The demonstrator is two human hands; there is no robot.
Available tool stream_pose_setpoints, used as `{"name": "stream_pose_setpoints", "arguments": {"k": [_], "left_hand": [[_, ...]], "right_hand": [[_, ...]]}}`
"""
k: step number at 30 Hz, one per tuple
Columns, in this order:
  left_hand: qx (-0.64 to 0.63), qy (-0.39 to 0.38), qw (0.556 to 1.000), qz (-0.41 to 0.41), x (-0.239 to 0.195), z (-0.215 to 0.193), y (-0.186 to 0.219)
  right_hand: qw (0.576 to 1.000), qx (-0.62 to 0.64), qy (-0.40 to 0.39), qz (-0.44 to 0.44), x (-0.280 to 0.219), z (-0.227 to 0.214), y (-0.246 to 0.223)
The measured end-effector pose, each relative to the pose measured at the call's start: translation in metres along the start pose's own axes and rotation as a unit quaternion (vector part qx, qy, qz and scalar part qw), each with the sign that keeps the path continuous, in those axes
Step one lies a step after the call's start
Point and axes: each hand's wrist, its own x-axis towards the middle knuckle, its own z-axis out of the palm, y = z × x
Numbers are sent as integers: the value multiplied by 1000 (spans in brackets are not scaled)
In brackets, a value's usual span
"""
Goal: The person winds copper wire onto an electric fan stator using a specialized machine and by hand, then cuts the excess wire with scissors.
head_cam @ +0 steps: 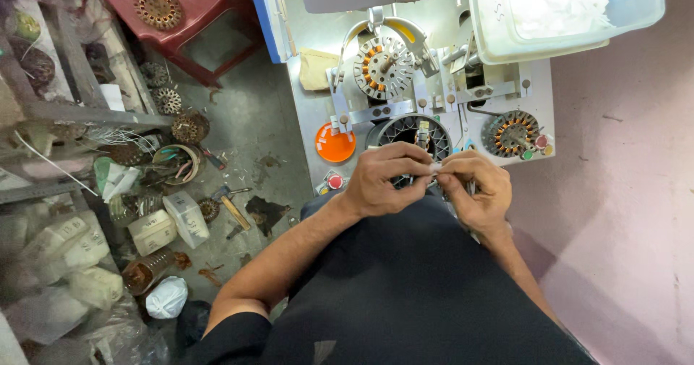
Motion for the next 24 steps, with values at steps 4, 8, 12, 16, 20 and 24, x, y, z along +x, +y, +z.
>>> {"name": "stream_pose_setpoints", "arguments": {"k": [4, 8, 12, 16, 20, 24], "left_hand": [[46, -10, 999, 6, 2, -2, -2], [80, -53, 995, 27, 11, -12, -9], [63, -81, 994, 38, 18, -23, -28], [182, 23, 980, -80, 39, -34, -80], [298, -39, 954, 6, 38, -39, -125], [329, -33, 944, 0, 26, -35, -151]], "right_hand": [[998, -66, 7, -3, 5, 7, -9], [987, -157, 30, -29, 11, 11, -18], [983, -171, 60, -23, 16, 11, -17], [987, -105, 106, 57, 14, 6, -9], [984, -37, 107, 139, 7, 10, 2], [966, 32, 147, 210, -5, 13, 19]]}}
